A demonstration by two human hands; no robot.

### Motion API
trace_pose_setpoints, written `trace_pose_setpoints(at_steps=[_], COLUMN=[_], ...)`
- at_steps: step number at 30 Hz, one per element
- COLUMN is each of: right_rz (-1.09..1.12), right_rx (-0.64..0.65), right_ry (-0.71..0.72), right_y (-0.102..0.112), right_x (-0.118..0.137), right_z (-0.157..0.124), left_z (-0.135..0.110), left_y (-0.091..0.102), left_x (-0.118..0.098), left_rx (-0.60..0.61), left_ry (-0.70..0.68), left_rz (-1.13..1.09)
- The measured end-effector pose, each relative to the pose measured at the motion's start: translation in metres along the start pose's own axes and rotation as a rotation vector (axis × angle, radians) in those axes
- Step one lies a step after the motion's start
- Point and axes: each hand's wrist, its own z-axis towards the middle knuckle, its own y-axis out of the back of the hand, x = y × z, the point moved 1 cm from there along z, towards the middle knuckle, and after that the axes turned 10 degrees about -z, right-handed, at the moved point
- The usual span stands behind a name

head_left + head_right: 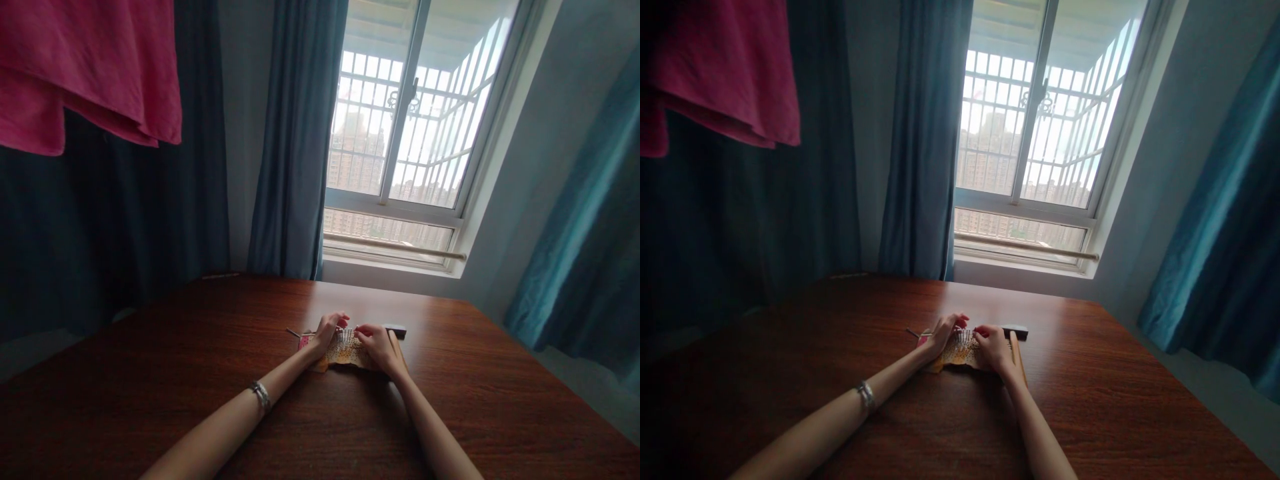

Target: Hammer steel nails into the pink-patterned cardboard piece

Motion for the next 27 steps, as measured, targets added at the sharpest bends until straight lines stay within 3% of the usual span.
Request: trace_pose_setpoints(at_steps=[9, 27], right_rz=[-0.033, -0.14], right_rx=[0.03, 0.066], right_ry=[-0.005, 0.011], right_y=[-0.004, -0.008], right_x=[-0.008, -0.015], right_z=[0.001, 0.001], left_z=[-0.001, 0.0], left_y=[-0.002, -0.003], left_x=[-0.005, 0.004], left_rx=[0.085, 0.244], left_ry=[-0.07, -0.146], left_rz=[0.148, 0.38])
